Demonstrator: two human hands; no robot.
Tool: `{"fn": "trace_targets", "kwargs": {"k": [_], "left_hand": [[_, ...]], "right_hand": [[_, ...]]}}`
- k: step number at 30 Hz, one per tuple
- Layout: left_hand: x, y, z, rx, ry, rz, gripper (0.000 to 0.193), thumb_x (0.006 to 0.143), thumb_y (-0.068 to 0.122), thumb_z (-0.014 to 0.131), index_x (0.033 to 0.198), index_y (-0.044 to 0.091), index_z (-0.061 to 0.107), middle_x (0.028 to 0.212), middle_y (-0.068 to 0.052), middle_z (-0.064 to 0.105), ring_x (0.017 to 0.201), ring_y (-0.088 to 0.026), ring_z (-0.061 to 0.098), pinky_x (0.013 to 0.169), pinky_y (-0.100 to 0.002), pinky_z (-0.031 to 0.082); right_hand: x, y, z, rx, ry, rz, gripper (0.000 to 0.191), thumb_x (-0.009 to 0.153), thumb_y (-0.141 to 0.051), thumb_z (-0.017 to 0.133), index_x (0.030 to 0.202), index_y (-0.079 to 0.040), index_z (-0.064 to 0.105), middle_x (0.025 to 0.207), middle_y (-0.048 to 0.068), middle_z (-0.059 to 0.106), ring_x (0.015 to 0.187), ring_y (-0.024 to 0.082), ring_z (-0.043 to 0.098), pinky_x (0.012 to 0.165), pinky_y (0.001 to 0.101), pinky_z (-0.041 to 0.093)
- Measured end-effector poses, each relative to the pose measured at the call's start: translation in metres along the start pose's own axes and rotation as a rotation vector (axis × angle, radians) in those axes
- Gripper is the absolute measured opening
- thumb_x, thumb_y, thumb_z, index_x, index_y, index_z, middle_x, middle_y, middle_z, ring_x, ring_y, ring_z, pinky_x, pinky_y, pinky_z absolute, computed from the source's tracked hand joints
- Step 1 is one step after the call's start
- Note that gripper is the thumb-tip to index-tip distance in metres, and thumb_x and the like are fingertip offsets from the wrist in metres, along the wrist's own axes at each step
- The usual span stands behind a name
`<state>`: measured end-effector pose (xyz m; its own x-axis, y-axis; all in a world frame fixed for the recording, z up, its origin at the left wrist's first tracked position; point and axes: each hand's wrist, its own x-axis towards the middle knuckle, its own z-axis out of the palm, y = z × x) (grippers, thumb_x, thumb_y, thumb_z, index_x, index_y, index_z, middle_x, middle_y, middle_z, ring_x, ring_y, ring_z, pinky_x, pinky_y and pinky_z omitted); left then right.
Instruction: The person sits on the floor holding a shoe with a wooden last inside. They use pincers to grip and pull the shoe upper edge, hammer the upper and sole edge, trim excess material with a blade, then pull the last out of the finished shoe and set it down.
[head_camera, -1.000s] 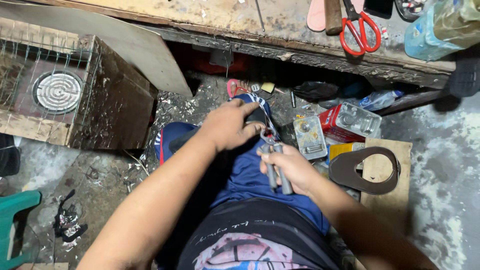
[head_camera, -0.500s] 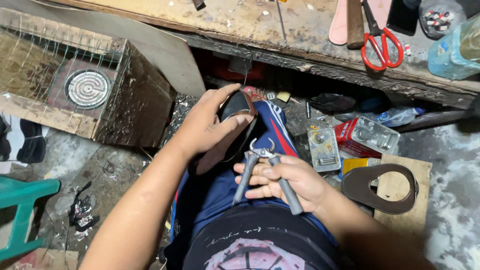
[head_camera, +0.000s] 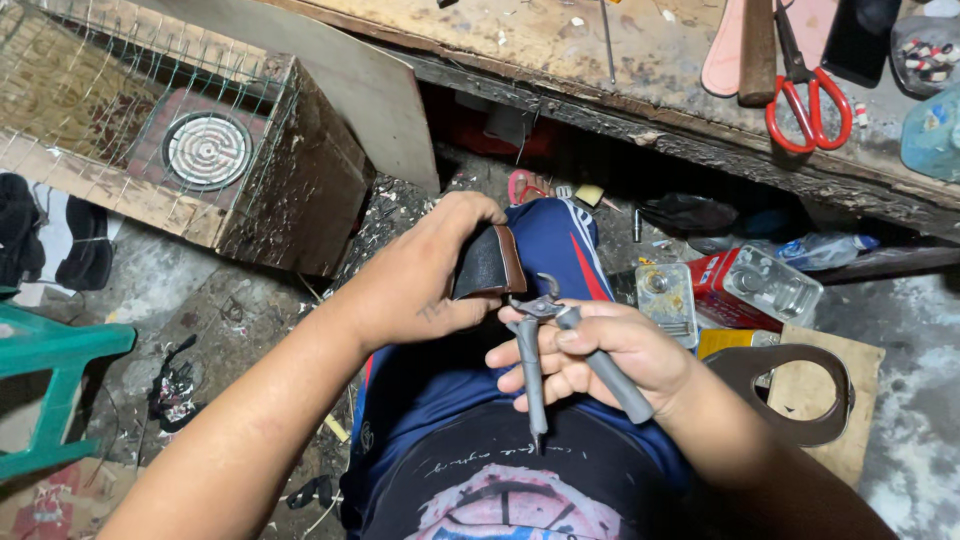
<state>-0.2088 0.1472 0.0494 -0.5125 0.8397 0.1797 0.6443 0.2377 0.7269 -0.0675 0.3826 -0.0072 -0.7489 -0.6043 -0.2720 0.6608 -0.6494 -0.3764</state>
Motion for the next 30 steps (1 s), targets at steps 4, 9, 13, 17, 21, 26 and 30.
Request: {"fn": "trace_targets", "kwargs": {"k": [4,9,13,17,21,26,30], "left_hand": [[-0.009,0.001,-0.001,0.022,0.066,0.095,0.067,0.074,0.017,0.079,0.133,0.005,0.047,0.129,-0.02,0.054,0.126,-0.042,0.057,0.106,-0.042,0.048],[-0.02,-0.005,-0.007,0.01,0.1,0.008,0.065,0.073,0.02,0.08,0.128,0.008,0.049,0.127,-0.018,0.057,0.122,-0.039,0.06,0.102,-0.04,0.049],[-0.024,-0.012,-0.006,-0.025,0.207,-0.002,0.069,0.076,0.018,0.079,0.137,0.007,0.049,0.13,-0.019,0.057,0.124,-0.039,0.059,0.107,-0.041,0.047],[-0.014,-0.023,0.005,-0.085,0.32,0.017,0.071,0.085,0.014,0.079,0.148,0.007,0.047,0.139,-0.021,0.055,0.13,-0.04,0.057,0.112,-0.042,0.045],[-0.003,-0.016,0.033,0.032,0.346,-0.042,0.078,0.08,0.014,0.082,0.15,0.01,0.049,0.136,-0.021,0.053,0.126,-0.042,0.056,0.107,-0.043,0.047],[0.005,0.006,0.058,0.282,0.38,-0.109,0.085,0.065,0.013,0.085,0.144,0.012,0.054,0.131,-0.021,0.053,0.118,-0.043,0.054,0.102,-0.049,0.044],[0.003,0.008,0.057,0.3,0.351,-0.106,0.085,0.065,0.016,0.087,0.143,0.013,0.055,0.13,-0.02,0.053,0.116,-0.043,0.055,0.1,-0.049,0.046]], "right_hand": [[-0.002,-0.001,0.013,-0.052,0.149,0.038,0.049,0.091,-0.008,0.053,0.137,0.009,0.047,0.11,0.026,0.068,0.092,0.036,0.073,0.078,0.0488,0.06],[0.005,0.025,0.041,-0.338,0.314,0.021,0.034,0.094,-0.009,0.053,0.123,0.007,0.052,0.075,0.013,0.057,0.057,0.021,0.061,0.04,0.0364,0.054],[0.023,0.017,0.041,-0.656,0.332,-0.029,0.036,0.094,-0.013,0.055,0.126,0.003,0.054,0.089,0.012,0.066,0.068,0.019,0.066,0.058,0.0335,0.056],[0.023,0.005,0.033,-1.057,0.49,-0.014,0.038,0.092,-0.017,0.056,0.128,-0.005,0.059,0.104,0.007,0.074,0.083,0.018,0.068,0.074,0.0331,0.056],[0.015,0.002,0.03,-1.431,0.547,-0.222,0.037,0.092,-0.018,0.057,0.127,-0.006,0.061,0.101,0.011,0.074,0.095,0.025,0.073,0.086,0.0355,0.055],[0.01,-0.003,0.036,-1.639,0.658,-0.254,0.045,0.089,-0.02,0.059,0.131,-0.005,0.055,0.106,0.022,0.069,0.103,0.044,0.065,0.085,0.0467,0.051],[0.006,0.002,0.047,-1.632,0.777,-0.08,0.036,0.093,-0.028,0.059,0.123,-0.007,0.057,0.097,0.023,0.071,0.098,0.042,0.068,0.083,0.0484,0.053]]}}
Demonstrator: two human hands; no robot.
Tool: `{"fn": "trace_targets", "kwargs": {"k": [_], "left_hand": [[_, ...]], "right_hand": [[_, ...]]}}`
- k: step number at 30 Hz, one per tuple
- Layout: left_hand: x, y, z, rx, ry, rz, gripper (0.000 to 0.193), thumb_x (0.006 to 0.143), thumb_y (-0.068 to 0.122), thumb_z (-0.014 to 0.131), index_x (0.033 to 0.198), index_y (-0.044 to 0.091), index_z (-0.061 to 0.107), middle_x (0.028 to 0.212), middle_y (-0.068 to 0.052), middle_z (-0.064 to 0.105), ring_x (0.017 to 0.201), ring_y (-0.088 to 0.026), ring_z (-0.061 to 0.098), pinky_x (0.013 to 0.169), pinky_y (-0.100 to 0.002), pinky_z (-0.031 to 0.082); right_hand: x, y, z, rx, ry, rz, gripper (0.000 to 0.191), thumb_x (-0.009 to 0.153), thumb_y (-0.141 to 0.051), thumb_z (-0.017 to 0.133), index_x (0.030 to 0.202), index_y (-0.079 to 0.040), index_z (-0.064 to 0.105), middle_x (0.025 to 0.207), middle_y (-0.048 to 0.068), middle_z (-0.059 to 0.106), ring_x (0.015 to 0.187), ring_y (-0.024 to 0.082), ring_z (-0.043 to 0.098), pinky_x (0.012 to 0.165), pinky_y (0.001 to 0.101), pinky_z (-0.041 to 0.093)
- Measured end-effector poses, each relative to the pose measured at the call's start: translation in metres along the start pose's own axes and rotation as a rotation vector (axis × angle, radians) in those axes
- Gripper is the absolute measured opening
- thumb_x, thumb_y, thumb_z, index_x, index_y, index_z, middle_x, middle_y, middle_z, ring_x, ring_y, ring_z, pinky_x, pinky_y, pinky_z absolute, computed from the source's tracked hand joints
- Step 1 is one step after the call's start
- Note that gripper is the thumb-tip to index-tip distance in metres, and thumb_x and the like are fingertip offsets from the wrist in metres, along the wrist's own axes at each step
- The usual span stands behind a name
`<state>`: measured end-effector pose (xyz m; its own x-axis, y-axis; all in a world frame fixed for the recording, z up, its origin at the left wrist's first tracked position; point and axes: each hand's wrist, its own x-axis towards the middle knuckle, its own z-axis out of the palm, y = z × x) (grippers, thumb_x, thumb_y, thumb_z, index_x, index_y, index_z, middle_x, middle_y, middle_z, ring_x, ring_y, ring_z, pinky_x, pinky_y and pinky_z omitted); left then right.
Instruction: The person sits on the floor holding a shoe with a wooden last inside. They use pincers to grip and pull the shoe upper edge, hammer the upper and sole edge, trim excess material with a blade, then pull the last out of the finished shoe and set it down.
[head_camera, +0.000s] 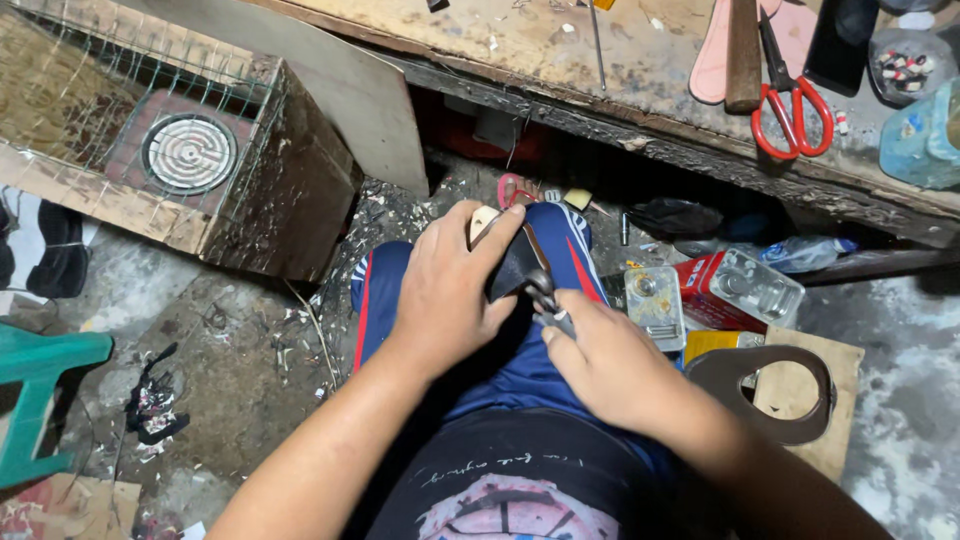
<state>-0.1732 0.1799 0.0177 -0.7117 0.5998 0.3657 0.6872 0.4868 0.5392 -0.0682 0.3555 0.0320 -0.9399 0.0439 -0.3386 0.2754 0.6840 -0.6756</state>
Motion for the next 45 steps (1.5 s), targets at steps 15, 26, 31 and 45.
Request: {"fn": "trace_targets", "kwargs": {"k": [15,26,31,45], "left_hand": [[-0.004,-0.087,-0.011,-1.063,0.025,-0.605,0.066,0.088,0.017,0.073,0.148,0.001,0.052,0.119,-0.007,0.07,0.103,-0.012,0.066,0.093,-0.028,0.053],[-0.016,-0.048,0.014,-1.497,0.214,-0.617,0.062,0.092,0.016,0.068,0.15,0.006,0.046,0.121,-0.008,0.064,0.108,-0.019,0.064,0.096,-0.035,0.054],[-0.02,-0.045,0.012,-1.119,0.319,-0.479,0.055,0.103,0.019,0.062,0.151,0.002,0.041,0.129,-0.007,0.061,0.119,-0.015,0.059,0.105,-0.032,0.047],[-0.055,-0.052,0.002,-1.468,0.017,-0.617,0.058,0.087,0.02,0.076,0.137,0.0,0.055,0.122,-0.007,0.067,0.113,-0.016,0.063,0.103,-0.035,0.049]], "right_hand": [[-0.037,0.066,0.024,-0.254,-0.125,-0.06,0.054,0.085,-0.036,0.071,0.136,-0.019,0.063,0.106,0.01,0.062,0.104,0.032,0.064,0.089,0.0413,0.051],[0.006,0.053,0.047,1.48,-0.448,0.043,0.074,0.089,-0.043,0.066,0.143,0.001,0.044,0.128,0.02,0.064,0.113,0.03,0.067,0.094,0.0464,0.057],[0.017,0.036,0.066,1.372,-0.409,-0.058,0.091,0.083,-0.033,0.082,0.154,0.003,0.039,0.125,0.026,0.065,0.103,0.032,0.069,0.08,0.0462,0.057],[0.037,0.031,0.042,0.275,0.343,-0.488,0.043,0.089,-0.013,0.071,0.132,-0.006,0.064,0.144,0.013,0.046,0.128,0.026,0.055,0.113,0.0387,0.045]]}}
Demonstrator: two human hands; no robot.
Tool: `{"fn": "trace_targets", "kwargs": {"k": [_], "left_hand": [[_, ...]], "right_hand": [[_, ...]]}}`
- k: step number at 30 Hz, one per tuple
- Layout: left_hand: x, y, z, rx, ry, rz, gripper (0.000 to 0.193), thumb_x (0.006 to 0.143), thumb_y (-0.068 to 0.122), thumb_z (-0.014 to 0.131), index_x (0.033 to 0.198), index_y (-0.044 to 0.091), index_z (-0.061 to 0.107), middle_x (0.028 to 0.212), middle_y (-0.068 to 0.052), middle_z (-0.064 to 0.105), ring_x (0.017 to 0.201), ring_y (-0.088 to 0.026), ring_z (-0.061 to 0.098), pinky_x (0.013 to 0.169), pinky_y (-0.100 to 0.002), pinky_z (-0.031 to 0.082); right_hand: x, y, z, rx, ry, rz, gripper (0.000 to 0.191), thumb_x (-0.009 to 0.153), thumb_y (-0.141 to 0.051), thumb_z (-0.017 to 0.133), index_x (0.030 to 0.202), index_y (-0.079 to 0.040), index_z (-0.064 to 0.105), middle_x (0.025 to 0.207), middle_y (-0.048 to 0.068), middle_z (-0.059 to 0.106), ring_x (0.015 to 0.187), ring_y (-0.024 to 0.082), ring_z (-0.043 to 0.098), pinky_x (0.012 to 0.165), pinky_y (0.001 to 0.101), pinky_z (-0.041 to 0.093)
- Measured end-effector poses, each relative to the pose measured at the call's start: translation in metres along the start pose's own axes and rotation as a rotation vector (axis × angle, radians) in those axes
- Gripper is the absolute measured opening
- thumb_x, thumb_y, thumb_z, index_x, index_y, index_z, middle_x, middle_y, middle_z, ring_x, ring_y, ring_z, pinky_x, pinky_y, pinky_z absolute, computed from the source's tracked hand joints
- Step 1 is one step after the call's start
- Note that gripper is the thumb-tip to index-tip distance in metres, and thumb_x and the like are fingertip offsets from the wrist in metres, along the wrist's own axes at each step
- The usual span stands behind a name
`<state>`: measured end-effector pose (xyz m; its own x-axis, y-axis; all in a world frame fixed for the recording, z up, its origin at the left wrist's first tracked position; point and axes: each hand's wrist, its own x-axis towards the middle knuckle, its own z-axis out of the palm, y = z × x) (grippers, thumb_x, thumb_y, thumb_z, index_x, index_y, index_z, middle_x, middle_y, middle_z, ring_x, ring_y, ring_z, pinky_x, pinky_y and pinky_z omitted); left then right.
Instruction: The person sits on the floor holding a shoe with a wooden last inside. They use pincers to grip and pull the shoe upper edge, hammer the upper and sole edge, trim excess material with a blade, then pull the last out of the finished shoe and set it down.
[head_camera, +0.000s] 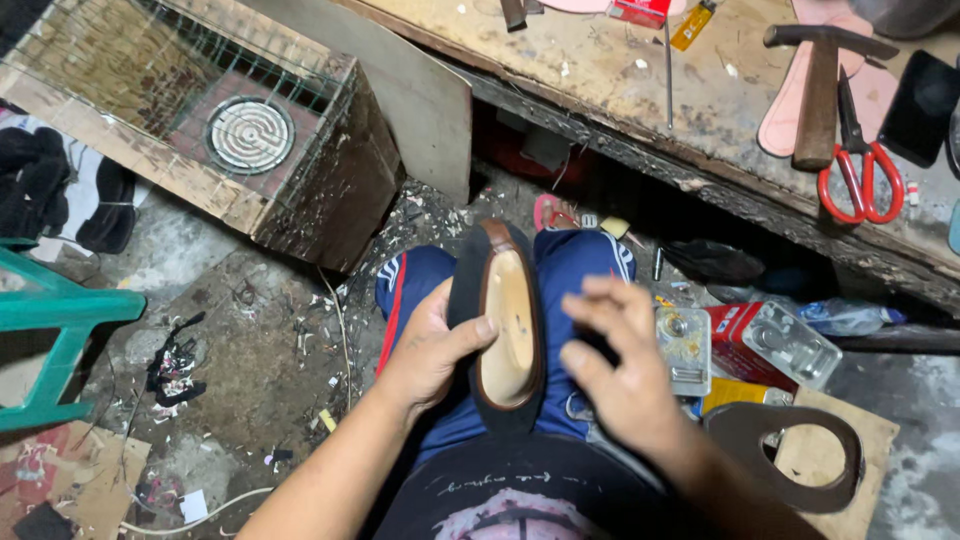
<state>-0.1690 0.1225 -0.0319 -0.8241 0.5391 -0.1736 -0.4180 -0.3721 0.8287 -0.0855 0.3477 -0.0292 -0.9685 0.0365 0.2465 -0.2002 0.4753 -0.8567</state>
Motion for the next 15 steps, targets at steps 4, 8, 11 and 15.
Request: {"fn": "trace_targets", "kwargs": {"k": [4,8,11,15], "left_hand": [[-0.006,-0.006,0.008,0.086,-0.047,-0.022,0.061,0.086,0.022,0.078,0.138,-0.001,0.055,0.121,-0.007,0.068,0.111,-0.015,0.064,0.101,-0.034,0.051],[-0.013,0.0,0.019,0.146,-0.01,-0.024,0.061,0.082,0.018,0.08,0.135,-0.001,0.057,0.119,-0.006,0.069,0.108,-0.015,0.065,0.1,-0.034,0.052],[-0.018,0.006,0.033,0.268,0.096,0.101,0.053,0.082,0.014,0.083,0.127,-0.001,0.059,0.117,-0.006,0.07,0.108,-0.014,0.066,0.099,-0.033,0.053],[-0.014,0.016,0.055,0.485,0.171,0.309,0.051,0.079,0.012,0.087,0.12,0.001,0.06,0.113,-0.006,0.068,0.105,-0.014,0.065,0.095,-0.033,0.054]], "right_hand": [[0.037,-0.001,-0.011,0.343,-0.045,0.003,0.04,0.098,-0.011,0.063,0.137,-0.004,0.061,0.155,0.013,0.042,0.14,0.025,0.05,0.115,0.0376,0.046],[0.047,-0.022,-0.013,0.261,-0.023,0.028,0.036,0.098,-0.01,0.065,0.133,-0.003,0.066,0.148,0.011,0.049,0.137,0.025,0.053,0.113,0.0357,0.048],[0.041,-0.043,-0.01,0.213,-0.001,0.088,0.045,0.091,-0.01,0.069,0.135,-0.003,0.063,0.141,0.012,0.054,0.128,0.026,0.058,0.105,0.0342,0.05],[0.036,-0.063,-0.009,0.175,0.118,-0.192,0.042,0.098,-0.012,0.071,0.137,0.0,0.06,0.143,0.017,0.06,0.134,0.028,0.059,0.114,0.0352,0.047]]}}
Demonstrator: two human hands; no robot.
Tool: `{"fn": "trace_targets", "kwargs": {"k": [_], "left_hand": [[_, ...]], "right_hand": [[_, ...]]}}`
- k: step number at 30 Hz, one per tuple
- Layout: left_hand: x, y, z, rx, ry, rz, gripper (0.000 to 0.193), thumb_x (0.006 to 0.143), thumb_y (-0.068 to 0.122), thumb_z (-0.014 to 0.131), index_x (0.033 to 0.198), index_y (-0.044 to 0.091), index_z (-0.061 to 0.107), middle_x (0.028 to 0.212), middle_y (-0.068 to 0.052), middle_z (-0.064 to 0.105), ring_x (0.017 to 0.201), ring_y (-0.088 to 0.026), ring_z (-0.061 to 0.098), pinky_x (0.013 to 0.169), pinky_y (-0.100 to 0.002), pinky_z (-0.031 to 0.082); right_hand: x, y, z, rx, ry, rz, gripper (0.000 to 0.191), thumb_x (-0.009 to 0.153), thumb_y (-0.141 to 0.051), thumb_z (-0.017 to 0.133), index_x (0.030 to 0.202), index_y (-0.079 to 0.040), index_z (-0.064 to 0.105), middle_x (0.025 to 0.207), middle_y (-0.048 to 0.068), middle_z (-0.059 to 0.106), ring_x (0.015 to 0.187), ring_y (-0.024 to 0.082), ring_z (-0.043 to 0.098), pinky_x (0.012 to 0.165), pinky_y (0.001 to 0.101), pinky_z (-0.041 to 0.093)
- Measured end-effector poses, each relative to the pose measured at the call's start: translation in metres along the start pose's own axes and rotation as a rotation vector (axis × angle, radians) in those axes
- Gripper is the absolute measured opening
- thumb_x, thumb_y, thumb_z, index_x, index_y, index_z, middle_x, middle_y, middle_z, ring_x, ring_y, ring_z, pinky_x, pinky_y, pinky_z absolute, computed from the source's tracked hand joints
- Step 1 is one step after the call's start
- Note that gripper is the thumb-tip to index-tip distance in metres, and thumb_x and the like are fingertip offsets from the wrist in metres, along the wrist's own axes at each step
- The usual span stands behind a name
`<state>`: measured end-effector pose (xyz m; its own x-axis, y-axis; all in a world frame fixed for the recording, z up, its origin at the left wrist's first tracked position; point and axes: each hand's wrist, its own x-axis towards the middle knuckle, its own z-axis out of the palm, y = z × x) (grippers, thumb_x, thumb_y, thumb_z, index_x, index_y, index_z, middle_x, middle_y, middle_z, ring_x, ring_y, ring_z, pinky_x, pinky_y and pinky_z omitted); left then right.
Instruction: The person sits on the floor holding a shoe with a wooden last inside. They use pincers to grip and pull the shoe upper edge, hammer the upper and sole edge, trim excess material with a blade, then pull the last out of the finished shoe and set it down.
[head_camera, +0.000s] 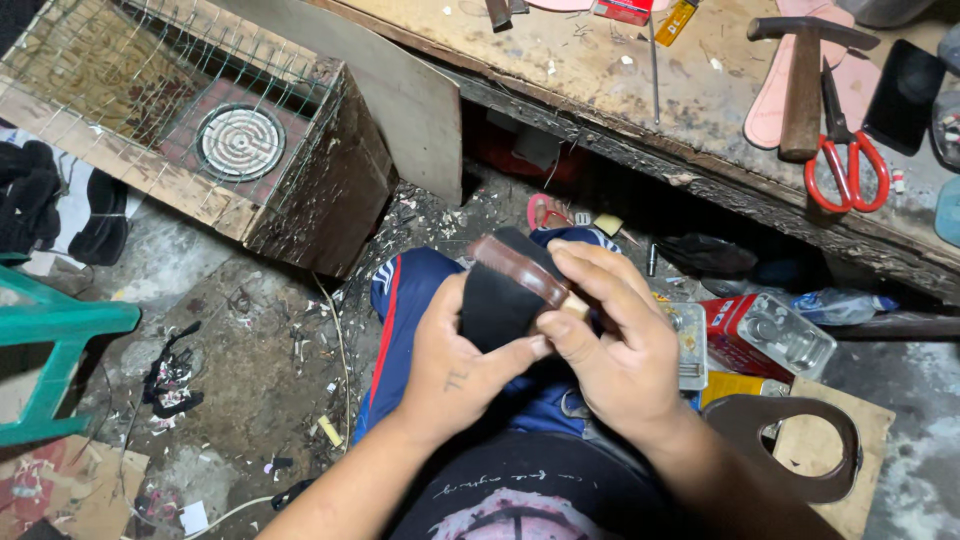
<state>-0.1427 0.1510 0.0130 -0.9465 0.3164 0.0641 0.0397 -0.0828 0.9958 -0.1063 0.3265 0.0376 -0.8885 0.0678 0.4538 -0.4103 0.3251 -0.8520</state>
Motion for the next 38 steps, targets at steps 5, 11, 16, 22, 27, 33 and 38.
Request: {"fn": "trace_targets", "kwargs": {"k": [5,11,16,22,27,33,38], "left_hand": [[0.016,0.014,0.005,-0.416,-0.165,-0.072,0.05,0.088,0.016,0.078,0.131,0.004,0.055,0.122,-0.007,0.065,0.114,-0.014,0.063,0.105,-0.032,0.05],[0.003,0.006,0.02,-0.187,-0.14,0.102,0.043,0.093,0.018,0.077,0.128,0.001,0.059,0.128,-0.009,0.06,0.119,-0.017,0.06,0.111,-0.033,0.047],[-0.016,0.004,0.027,-0.087,-0.105,0.103,0.039,0.092,0.02,0.079,0.12,0.001,0.059,0.12,-0.009,0.063,0.109,-0.016,0.063,0.103,-0.033,0.051],[-0.01,0.003,0.014,-0.255,-0.122,-0.006,0.039,0.091,0.017,0.077,0.121,0.002,0.057,0.111,-0.005,0.065,0.101,-0.011,0.062,0.093,-0.03,0.052],[0.031,-0.013,-0.028,-0.248,-0.014,-0.041,0.024,0.1,0.023,0.064,0.112,0.002,0.064,0.101,-0.004,0.07,0.089,-0.008,0.064,0.081,-0.025,0.054],[0.047,-0.047,-0.048,-0.406,-0.075,-0.354,0.036,0.1,0.037,0.058,0.091,0.005,0.069,0.084,-0.004,0.073,0.073,-0.011,0.066,0.07,-0.028,0.056],[0.039,-0.076,-0.049,-0.378,-0.011,-0.37,0.038,0.103,0.04,0.061,0.096,0.002,0.067,0.089,-0.005,0.072,0.077,-0.01,0.065,0.072,-0.028,0.055]], "right_hand": [[-0.001,0.003,-0.004,-0.165,0.023,-0.134,0.042,0.103,-0.019,0.067,0.139,0.001,0.058,0.143,0.021,0.061,0.133,0.031,0.062,0.116,0.0366,0.048],[-0.034,0.021,-0.002,-0.234,0.182,-0.173,0.036,0.105,-0.023,0.065,0.131,0.001,0.059,0.132,0.021,0.064,0.118,0.028,0.064,0.101,0.0335,0.053],[-0.057,0.03,0.008,-0.073,0.291,-0.227,0.028,0.107,-0.022,0.064,0.126,-0.001,0.059,0.119,0.016,0.06,0.11,0.025,0.064,0.104,0.0399,0.056],[-0.045,0.011,-0.001,-0.122,0.119,-0.11,0.035,0.1,-0.017,0.069,0.128,0.0,0.058,0.127,0.017,0.058,0.115,0.026,0.062,0.1,0.0365,0.054],[-0.032,-0.002,-0.004,0.116,-0.156,-0.011,0.052,0.097,-0.015,0.064,0.143,0.005,0.051,0.149,0.019,0.051,0.14,0.029,0.05,0.121,0.0386,0.038],[-0.024,0.042,0.02,0.245,-0.159,0.401,0.037,0.101,-0.013,0.063,0.136,-0.001,0.063,0.136,0.014,0.064,0.129,0.019,0.062,0.112,0.0341,0.048],[-0.025,0.095,0.037,0.294,-0.07,0.542,0.043,0.098,-0.014,0.068,0.14,-0.008,0.06,0.131,0.011,0.062,0.124,0.02,0.06,0.108,0.0332,0.048]]}}
